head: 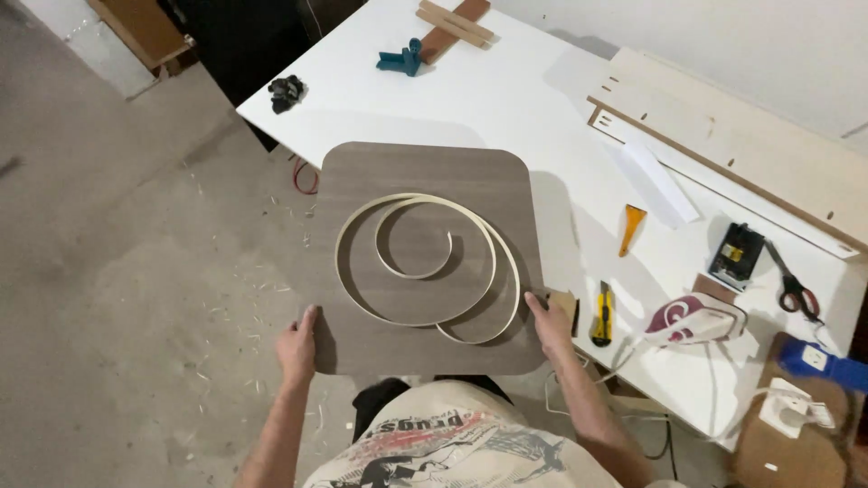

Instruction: The person sands the edges of a light-colored wooden board with a sanding block. They then flip the board over and apply a strip of white edge banding to the edge, using a household iron to heat and adhere the material.

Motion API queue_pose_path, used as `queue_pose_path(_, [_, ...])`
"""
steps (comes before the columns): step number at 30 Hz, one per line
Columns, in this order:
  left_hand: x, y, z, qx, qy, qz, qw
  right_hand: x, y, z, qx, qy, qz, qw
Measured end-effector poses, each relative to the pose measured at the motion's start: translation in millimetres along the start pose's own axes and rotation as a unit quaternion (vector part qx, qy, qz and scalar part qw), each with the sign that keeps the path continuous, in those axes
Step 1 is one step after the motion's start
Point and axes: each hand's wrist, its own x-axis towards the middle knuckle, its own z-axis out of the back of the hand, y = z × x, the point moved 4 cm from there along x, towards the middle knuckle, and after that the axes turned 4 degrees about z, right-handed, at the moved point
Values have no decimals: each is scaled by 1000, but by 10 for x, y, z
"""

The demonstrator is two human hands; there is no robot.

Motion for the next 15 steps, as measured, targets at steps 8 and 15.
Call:
queue_pose_path(8, [1255, 126, -579, 74, -26, 34, 996, 1755, 417, -137, -137, 6, 12, 991])
queue_pose_path(15, [1255, -414, -782, 120, 228, 170, 951, 2765, 975, -111, -276, 17, 69, 959])
